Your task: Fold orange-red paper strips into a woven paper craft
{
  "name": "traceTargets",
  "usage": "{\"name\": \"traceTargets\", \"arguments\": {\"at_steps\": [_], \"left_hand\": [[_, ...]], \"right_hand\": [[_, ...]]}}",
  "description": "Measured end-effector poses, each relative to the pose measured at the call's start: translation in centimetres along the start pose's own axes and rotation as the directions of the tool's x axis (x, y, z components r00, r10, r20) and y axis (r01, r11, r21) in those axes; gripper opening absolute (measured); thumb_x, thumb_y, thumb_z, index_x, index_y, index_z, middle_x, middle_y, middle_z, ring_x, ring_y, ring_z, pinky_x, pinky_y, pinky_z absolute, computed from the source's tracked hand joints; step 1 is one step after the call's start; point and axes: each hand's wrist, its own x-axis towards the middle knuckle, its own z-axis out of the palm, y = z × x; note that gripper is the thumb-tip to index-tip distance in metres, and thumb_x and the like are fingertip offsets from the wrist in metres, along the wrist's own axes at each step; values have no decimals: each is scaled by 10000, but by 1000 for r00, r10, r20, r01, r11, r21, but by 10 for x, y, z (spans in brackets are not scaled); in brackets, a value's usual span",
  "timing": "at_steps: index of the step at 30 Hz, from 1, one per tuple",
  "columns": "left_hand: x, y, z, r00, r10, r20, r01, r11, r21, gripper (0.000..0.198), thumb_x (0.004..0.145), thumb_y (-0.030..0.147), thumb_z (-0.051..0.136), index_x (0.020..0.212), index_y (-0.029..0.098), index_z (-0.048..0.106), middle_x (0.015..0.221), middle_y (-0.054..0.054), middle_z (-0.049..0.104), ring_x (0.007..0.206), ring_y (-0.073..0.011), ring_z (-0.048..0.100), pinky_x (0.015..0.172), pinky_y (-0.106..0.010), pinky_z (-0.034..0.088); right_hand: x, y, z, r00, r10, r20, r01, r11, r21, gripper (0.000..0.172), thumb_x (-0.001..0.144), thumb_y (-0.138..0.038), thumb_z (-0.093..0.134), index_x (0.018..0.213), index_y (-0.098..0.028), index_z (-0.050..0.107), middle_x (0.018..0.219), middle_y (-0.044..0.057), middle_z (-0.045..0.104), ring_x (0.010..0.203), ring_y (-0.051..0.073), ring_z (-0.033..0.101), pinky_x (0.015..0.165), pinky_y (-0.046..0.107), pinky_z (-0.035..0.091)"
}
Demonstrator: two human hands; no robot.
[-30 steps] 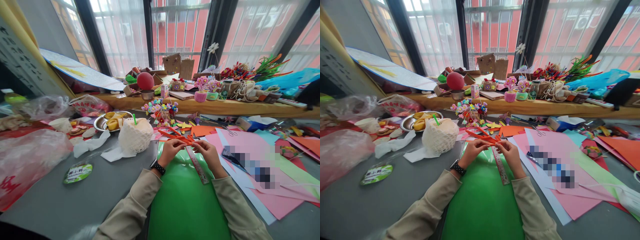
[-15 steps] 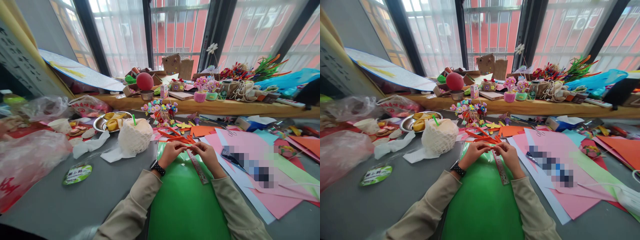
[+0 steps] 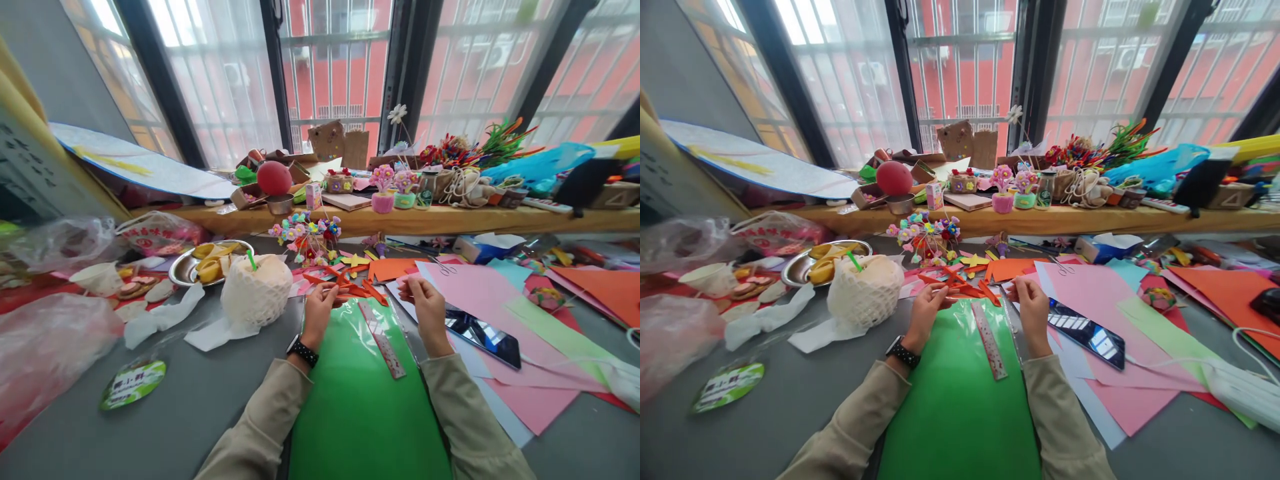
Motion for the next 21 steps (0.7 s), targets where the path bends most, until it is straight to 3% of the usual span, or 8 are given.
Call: {"name": "traceTargets", "arguments": {"at_steps": [7, 12, 15, 21], "left_hand": [[4, 1, -4, 991, -62, -120, 55, 997, -55, 184, 737, 319, 382, 828, 165, 343, 694, -46, 612, 548, -130, 583, 489, -246, 443], [1, 5, -3, 990, -12, -139, 16, 1000, 23, 207, 727, 323, 410, 839, 171, 322, 717, -48, 614, 557, -138, 585, 531, -266, 447], [-2, 5, -1, 997, 31, -75, -24, 996, 87, 203, 730, 329, 412, 840, 179, 330, 759, -53, 615, 564, -138, 586, 545, -268, 446], [-2, -3, 4, 999, 11, 37, -13, 998, 57, 200, 694, 312, 471, 749, 173, 339, 834, -68, 597, 628, -135, 592, 616, -294, 465]], "right_hand": [[-10, 2, 14, 978, 47, 204, -12, 986, -169, 349, 696, -482, 414, 654, -161, 543, 565, 22, 577, 504, 133, 537, 491, 246, 446], [-10, 7, 17, 904, 24, 427, 186, 876, -444, 265, 717, -399, 415, 625, -190, 549, 572, 20, 593, 528, 151, 553, 522, 252, 421], [-5, 9, 14, 910, 1, 414, 246, 804, -542, 172, 696, -313, 441, 659, -196, 561, 618, 18, 606, 582, 161, 559, 560, 261, 410], [5, 13, 4, 955, -15, 298, 213, 732, -647, 147, 664, -275, 453, 694, -173, 555, 688, 46, 605, 583, 157, 546, 567, 269, 406]]}}
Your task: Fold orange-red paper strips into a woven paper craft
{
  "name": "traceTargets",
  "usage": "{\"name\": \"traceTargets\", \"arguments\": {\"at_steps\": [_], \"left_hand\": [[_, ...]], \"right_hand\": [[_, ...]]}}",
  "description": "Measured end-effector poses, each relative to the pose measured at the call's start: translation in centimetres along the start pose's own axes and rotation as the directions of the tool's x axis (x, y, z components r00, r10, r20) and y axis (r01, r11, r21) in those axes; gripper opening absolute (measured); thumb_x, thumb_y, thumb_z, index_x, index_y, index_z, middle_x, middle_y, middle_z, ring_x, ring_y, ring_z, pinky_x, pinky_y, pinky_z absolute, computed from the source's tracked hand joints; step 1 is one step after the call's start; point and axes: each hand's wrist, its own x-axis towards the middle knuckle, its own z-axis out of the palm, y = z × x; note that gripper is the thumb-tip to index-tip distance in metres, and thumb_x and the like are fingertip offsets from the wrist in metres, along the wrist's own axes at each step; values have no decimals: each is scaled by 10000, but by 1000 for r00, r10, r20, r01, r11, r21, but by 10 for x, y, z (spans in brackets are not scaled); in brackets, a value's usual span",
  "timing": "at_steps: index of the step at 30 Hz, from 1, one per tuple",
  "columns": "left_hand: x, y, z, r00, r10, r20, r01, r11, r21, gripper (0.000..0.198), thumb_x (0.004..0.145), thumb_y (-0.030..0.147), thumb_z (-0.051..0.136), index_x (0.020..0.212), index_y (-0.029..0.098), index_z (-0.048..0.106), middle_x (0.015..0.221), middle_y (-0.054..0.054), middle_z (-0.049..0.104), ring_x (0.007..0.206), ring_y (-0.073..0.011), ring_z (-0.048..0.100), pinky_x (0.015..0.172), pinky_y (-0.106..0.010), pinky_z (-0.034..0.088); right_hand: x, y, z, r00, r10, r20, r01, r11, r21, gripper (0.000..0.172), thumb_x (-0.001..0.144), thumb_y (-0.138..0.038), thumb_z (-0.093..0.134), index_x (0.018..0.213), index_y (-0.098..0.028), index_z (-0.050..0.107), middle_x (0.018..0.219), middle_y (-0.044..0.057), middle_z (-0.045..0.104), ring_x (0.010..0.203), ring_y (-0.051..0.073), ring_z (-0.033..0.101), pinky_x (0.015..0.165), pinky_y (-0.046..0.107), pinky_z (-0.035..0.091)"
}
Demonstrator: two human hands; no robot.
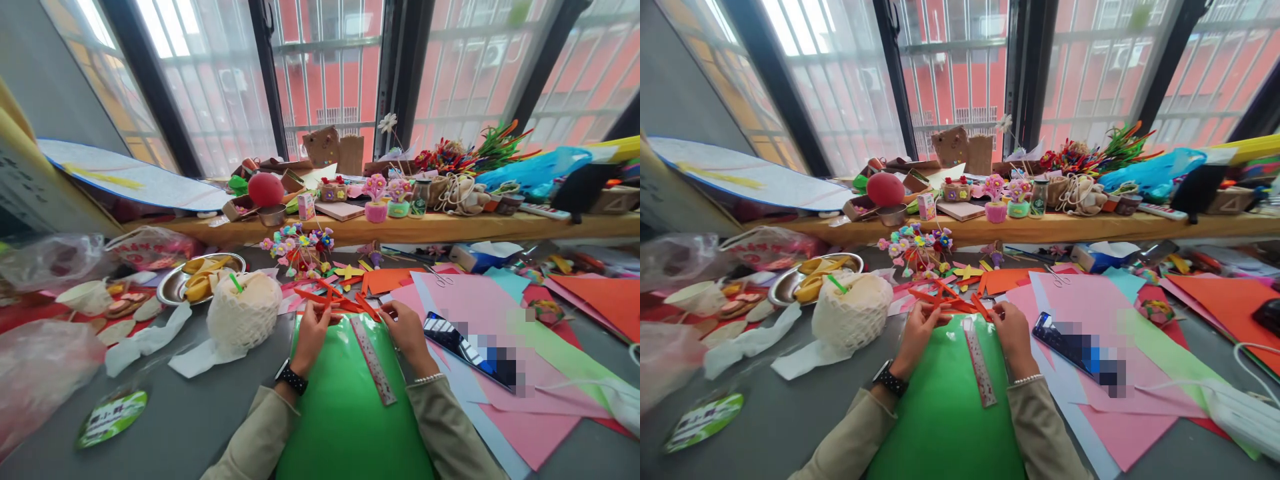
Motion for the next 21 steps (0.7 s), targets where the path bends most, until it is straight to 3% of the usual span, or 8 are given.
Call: {"name": "traceTargets", "arguments": {"at_steps": [7, 14, 21], "left_hand": [[-3, -2, 2, 995, -7, 99, 1, 998, 62, 183, 708, 297, 442, 790, 173, 336, 830, -53, 569, 526, -100, 557, 491, -237, 451], [-1, -1, 0, 994, 51, 95, -69, 978, 195, 153, 743, 296, 384, 817, 164, 409, 712, -5, 541, 430, -56, 404, 402, -176, 315], [0, -1, 1, 999, 33, 27, -36, 994, 99, 301, 772, 394, 292, 835, 148, 454, 593, 22, 473, 392, -49, 311, 367, -174, 234]], "right_hand": [[3, 8, 3, 1000, -5, 11, 6, 991, -133, 158, 668, -306, 473, 698, -174, 556, 693, 49, 597, 572, 159, 532, 559, 269, 392], [4, 7, 11, 998, -38, 41, 46, 972, -232, 105, 665, -201, 465, 621, -173, 557, 673, 52, 576, 651, 165, 527, 597, 253, 378], [0, 4, 9, 999, -36, -29, 31, 984, -173, 128, 669, -225, 449, 606, -168, 544, 653, 48, 567, 604, 155, 512, 585, 255, 379]]}}
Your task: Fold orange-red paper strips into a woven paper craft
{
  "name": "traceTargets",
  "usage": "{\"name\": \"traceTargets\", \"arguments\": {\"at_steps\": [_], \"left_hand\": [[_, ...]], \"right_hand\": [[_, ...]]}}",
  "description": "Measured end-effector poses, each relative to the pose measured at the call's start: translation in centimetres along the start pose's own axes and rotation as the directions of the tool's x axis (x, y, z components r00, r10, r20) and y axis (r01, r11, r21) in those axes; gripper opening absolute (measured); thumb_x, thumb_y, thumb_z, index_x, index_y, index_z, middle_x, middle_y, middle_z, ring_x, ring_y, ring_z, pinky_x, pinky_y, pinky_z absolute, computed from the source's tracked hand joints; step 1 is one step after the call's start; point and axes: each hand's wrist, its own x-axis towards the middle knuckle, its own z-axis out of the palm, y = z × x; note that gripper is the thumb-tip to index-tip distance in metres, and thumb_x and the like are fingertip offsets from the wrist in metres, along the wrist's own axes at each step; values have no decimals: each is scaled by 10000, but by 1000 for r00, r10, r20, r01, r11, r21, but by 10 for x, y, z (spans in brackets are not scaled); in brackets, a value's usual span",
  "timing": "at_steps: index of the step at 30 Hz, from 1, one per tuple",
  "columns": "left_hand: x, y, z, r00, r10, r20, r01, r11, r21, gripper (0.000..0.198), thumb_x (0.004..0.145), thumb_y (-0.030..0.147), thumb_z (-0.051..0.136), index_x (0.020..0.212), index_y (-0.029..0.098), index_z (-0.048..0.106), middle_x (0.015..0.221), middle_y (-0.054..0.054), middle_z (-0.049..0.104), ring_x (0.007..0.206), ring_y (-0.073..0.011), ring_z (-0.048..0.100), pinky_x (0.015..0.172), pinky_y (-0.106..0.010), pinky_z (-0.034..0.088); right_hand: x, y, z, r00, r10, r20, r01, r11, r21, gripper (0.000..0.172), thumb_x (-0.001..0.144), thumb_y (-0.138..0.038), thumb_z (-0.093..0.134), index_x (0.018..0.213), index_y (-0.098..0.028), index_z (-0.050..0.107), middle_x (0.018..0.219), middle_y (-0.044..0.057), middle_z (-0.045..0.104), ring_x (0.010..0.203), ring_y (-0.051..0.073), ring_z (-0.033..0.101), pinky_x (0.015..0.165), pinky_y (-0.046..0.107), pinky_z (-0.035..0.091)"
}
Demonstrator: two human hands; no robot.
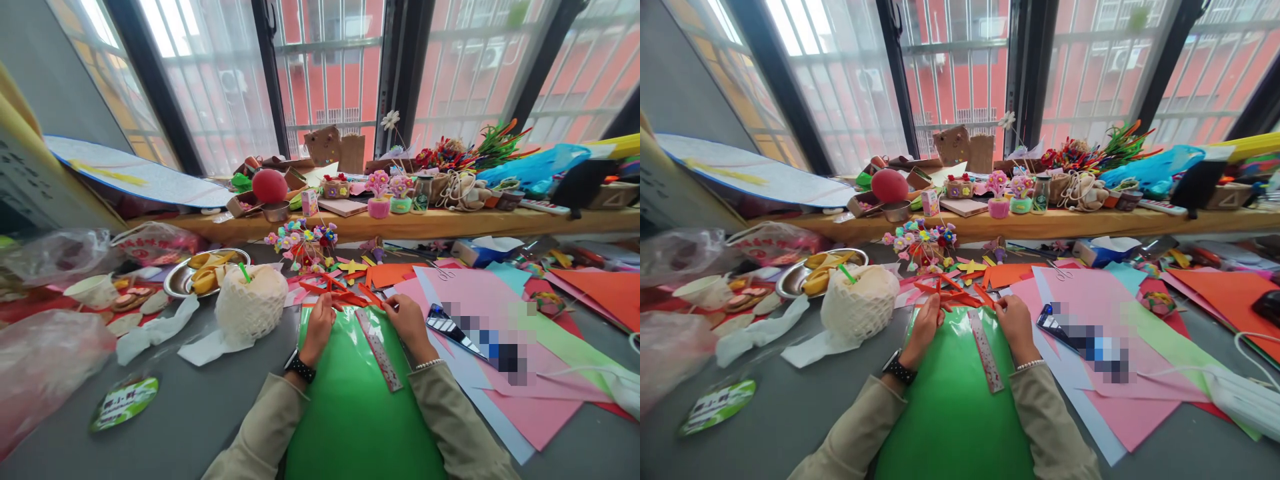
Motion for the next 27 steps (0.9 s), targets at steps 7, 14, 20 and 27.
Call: {"name": "traceTargets", "arguments": {"at_steps": [7, 14, 20, 27], "left_hand": [[4, -1, -2, 999, -45, -24, 44, 999, -32, 241, 751, 354, 343, 662, 148, 433, 541, 26, 465, 427, -62, 405, 423, -181, 319], [4, -1, 1, 995, -98, -30, 95, 990, -100, 122, 760, 235, 310, 711, 159, 392, 643, 14, 515, 502, -83, 506, 507, -222, 407], [3, -1, 3, 993, -119, -21, 115, 982, -152, 98, 757, 205, 306, 692, 163, 366, 583, 40, 471, 447, -56, 452, 453, -186, 378], [2, -4, 4, 990, -138, 31, 141, 984, -105, 107, 759, 261, 336, 732, 160, 358, 595, 33, 462, 443, -52, 452, 428, -173, 367]], "right_hand": [[-1, -2, -3, 999, 37, -20, -35, 995, 98, 143, 653, -270, 457, 617, -166, 549, 642, 31, 582, 544, 131, 509, 551, 240, 383], [-2, -10, -7, 1000, 12, -17, -9, 988, 156, 145, 671, -286, 449, 656, -172, 537, 629, 15, 590, 533, 125, 528, 533, 233, 387], [-4, -23, -6, 997, -80, 16, 71, 948, 310, 197, 691, -338, 449, 705, -164, 540, 633, 18, 583, 523, 117, 524, 496, 213, 392], [-15, -35, -3, 967, -231, 104, 196, 942, 273, 140, 706, -291, 447, 663, -173, 509, 578, -5, 553, 503, 105, 498, 495, 205, 377]]}}
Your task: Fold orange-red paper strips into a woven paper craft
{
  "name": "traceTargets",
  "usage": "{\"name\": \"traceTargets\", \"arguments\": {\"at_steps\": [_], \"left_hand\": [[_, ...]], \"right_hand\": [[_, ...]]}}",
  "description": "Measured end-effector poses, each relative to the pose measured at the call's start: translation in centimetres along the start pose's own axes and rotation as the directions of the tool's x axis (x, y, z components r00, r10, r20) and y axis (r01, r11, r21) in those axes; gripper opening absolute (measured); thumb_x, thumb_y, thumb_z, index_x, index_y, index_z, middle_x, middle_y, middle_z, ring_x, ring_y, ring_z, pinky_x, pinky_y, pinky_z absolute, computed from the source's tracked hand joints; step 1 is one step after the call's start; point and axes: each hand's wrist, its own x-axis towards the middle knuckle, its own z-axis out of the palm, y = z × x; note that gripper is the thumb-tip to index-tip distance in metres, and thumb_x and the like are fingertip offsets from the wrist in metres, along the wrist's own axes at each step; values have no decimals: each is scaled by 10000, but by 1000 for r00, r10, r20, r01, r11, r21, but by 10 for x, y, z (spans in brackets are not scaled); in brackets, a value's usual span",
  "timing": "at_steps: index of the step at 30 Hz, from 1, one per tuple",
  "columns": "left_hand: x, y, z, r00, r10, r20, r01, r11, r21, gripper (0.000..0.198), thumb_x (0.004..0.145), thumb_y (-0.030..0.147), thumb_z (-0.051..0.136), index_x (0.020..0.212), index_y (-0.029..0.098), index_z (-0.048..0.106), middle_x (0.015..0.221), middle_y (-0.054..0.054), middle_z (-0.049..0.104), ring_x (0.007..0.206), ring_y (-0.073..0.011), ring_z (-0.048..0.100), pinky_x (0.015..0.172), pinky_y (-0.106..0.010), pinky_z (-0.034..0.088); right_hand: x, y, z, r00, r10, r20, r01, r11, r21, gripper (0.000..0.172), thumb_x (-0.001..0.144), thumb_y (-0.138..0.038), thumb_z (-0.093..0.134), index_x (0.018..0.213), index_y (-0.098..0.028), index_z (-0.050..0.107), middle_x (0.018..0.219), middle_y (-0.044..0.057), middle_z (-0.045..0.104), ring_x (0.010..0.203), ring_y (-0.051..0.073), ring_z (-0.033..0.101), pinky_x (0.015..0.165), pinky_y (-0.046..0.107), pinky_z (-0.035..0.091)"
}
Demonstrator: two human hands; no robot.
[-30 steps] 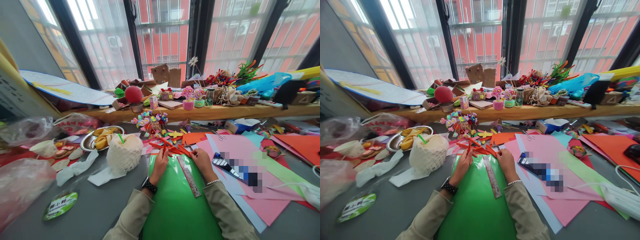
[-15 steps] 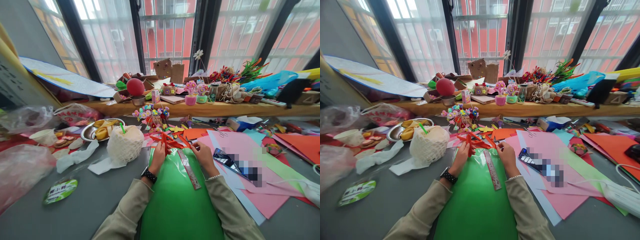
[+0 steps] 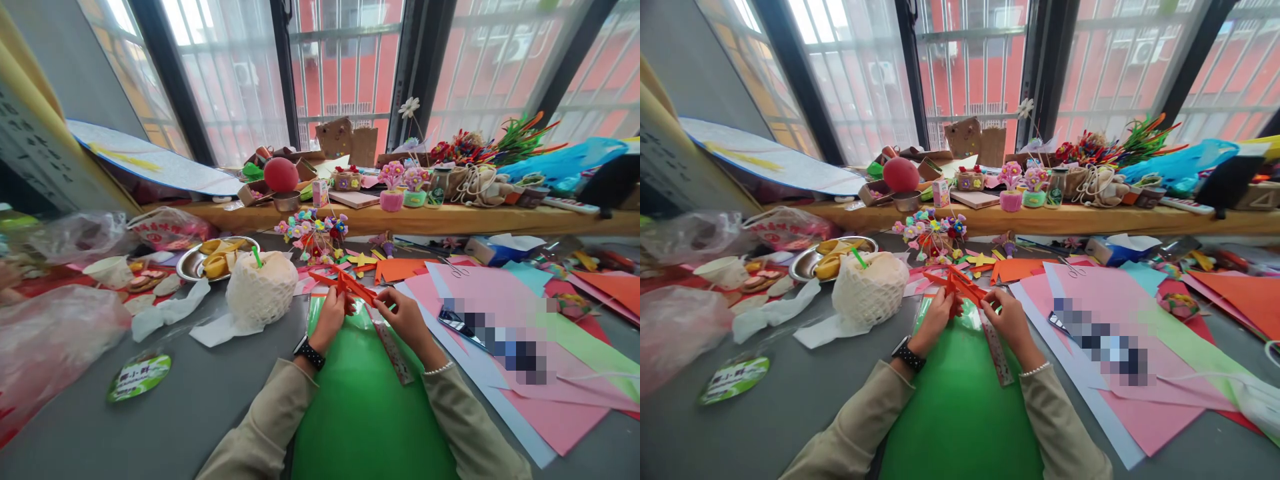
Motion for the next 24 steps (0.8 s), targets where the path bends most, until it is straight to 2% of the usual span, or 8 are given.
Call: {"name": "traceTargets", "arguments": {"at_steps": [2, 6, 9, 12, 18, 24], "left_hand": [[-1, 0, 0, 1000, 16, 16, -16, 1000, -3, 146, 767, 303, 323, 744, 161, 348, 619, 23, 480, 435, -51, 452, 423, -177, 371], [-2, -2, -1, 998, 21, 55, -25, 996, 82, 264, 722, 417, 386, 776, 161, 351, 544, 52, 449, 327, -31, 347, 327, -161, 287], [-3, -2, -1, 996, -14, 85, -2, 982, 190, 305, 662, 393, 487, 806, 150, 374, 474, 78, 403, 312, -37, 339, 319, -163, 271], [-5, 1, -1, 992, -15, 125, -13, 976, 220, 259, 665, 359, 491, 777, 145, 396, 455, 80, 392, 327, -39, 352, 338, -163, 286], [-8, 5, 0, 977, -41, 208, 7, 987, 163, 239, 691, 348, 459, 795, 149, 377, 490, 68, 419, 353, -40, 387, 360, -160, 315], [-7, -1, 1, 960, -70, 271, 37, 991, 126, 181, 703, 287, 430, 808, 166, 346, 596, 39, 483, 398, -55, 451, 402, -184, 369]], "right_hand": [[-1, -1, 3, 1000, -4, 12, 4, 1000, -14, 128, 705, -279, 449, 656, -172, 499, 567, -9, 545, 491, 99, 491, 493, 202, 372], [-3, -2, 12, 997, -19, 75, 22, 999, -29, 90, 696, -241, 444, 657, -169, 482, 585, -11, 542, 500, 93, 488, 498, 201, 365], [-4, 0, 18, 986, -45, 161, 56, 996, -64, 43, 672, -192, 444, 673, -171, 482, 622, -8, 544, 514, 91, 478, 497, 200, 357], [-5, 0, 20, 976, -45, 213, 57, 997, -51, 59, 671, -191, 442, 706, -171, 486, 656, -5, 547, 529, 92, 475, 493, 197, 356], [-2, -3, 15, 981, -66, 184, 54, 996, 69, 155, 749, -238, 373, 771, -159, 505, 676, 6, 565, 585, 105, 499, 531, 203, 365], [-3, -1, 17, 990, -26, 138, 24, 1000, 18, 178, 755, -273, 383, 698, -165, 514, 623, 2, 571, 549, 109, 493, 509, 207, 344]]}}
